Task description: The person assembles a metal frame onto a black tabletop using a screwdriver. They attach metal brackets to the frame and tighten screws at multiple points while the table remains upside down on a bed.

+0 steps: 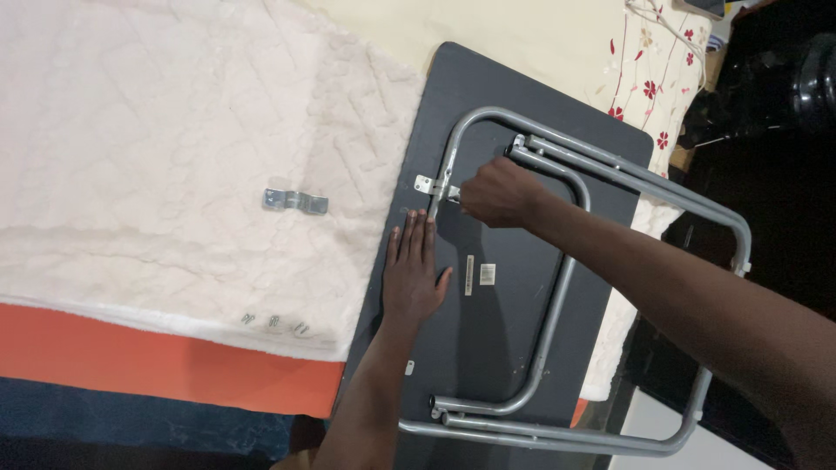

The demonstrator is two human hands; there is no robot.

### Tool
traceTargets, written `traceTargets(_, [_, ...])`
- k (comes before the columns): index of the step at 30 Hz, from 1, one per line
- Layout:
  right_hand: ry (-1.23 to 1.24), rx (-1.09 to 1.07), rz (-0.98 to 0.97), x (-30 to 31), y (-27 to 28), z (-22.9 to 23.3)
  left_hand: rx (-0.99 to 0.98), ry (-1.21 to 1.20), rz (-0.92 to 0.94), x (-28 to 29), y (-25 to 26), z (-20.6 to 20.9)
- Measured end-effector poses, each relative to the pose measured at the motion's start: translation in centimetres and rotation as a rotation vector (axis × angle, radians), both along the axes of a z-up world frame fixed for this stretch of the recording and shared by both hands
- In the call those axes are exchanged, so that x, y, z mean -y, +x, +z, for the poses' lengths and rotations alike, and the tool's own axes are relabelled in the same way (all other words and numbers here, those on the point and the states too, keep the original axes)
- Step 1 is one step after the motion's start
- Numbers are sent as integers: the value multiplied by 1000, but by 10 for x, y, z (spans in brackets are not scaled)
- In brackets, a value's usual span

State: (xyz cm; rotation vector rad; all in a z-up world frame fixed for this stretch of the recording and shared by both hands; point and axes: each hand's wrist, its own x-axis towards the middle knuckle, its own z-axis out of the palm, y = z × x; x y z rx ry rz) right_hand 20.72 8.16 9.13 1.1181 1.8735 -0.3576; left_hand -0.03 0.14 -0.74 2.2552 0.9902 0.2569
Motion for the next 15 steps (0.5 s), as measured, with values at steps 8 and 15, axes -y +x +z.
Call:
traceTargets(8, [-10,68,-265,9,-9,-3,-42,9,-23,-2,1,0])
traceTargets(15, [-38,-548,-1496,23,7,-12,-48,14,-15,-1,-2,1])
